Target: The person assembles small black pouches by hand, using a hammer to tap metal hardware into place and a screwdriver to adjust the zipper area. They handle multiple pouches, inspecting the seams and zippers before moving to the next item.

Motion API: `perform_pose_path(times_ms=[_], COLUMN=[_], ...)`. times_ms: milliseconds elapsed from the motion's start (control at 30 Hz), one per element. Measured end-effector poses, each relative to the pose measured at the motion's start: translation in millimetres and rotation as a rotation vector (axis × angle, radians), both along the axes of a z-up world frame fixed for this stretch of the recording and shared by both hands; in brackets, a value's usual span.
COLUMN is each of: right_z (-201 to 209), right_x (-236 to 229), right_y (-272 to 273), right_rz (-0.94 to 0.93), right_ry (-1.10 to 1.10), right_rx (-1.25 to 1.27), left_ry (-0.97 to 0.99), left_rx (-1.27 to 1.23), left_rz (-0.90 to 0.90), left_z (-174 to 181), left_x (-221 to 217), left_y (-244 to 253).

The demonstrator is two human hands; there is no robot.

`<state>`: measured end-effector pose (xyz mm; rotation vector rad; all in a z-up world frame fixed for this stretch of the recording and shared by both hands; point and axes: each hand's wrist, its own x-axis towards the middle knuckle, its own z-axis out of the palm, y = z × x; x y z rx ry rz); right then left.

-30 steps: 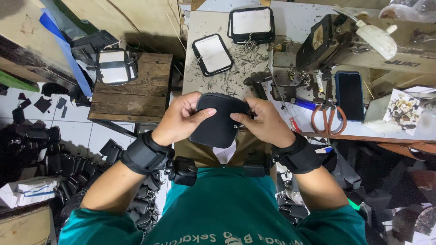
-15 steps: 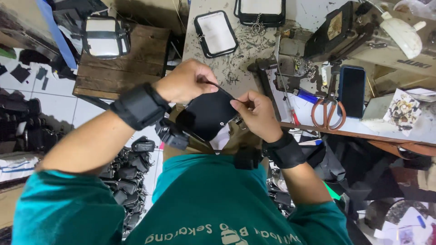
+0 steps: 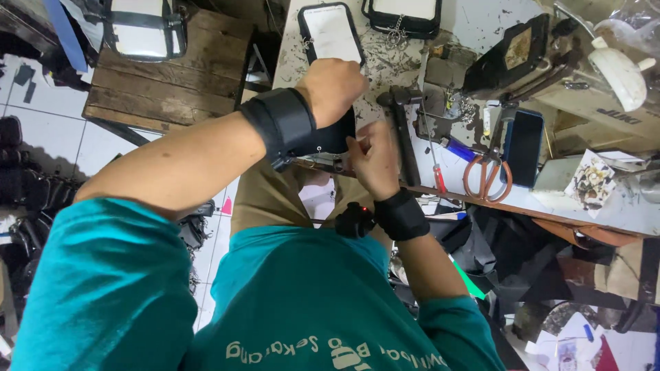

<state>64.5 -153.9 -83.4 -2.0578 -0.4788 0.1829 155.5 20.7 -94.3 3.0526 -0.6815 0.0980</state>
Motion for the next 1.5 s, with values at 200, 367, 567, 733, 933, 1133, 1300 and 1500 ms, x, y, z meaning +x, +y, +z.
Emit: perform_pose_path(times_ms=[200,367,567,733,933,1133,1300,1500], right_z=[-48,-58,-38,-14,-54,-46,1,22], right_x=[16,22,22,29,51,59,24,5], right_y=[-10,-18,-29,-53,-83,-88,-57,-15], right_rz=[0.035,0.128,0.088,-0.092,-0.15,-0.16,-0.043,0.134], right_ry=[-0.182,-0.149,-0.167,-0.253,-0.368,-0.264,-0.239,-0.146], right_rx=[-0.147,-0.183,-0.262,-0.299,-0.528,-0.482,-0.272,-0.274], left_ry=[-0.331,0.245,0.243,0.255,0.271,0.238,0.231,0.198], left_rx=[-0.231,0.012,-0.577,-0.599,-0.504,-0.628,-0.567,-0.617], left_rz=[0.023,0.574,0.637,0.689,0.639,0.677,0.688,0.654], left_z=[-1,40,2,21,1,3,-4,15], left_x=[-22,-80,-116,-115,-105,-104,-101,-102], left_y=[30,63,89,84,73,64,61,51])
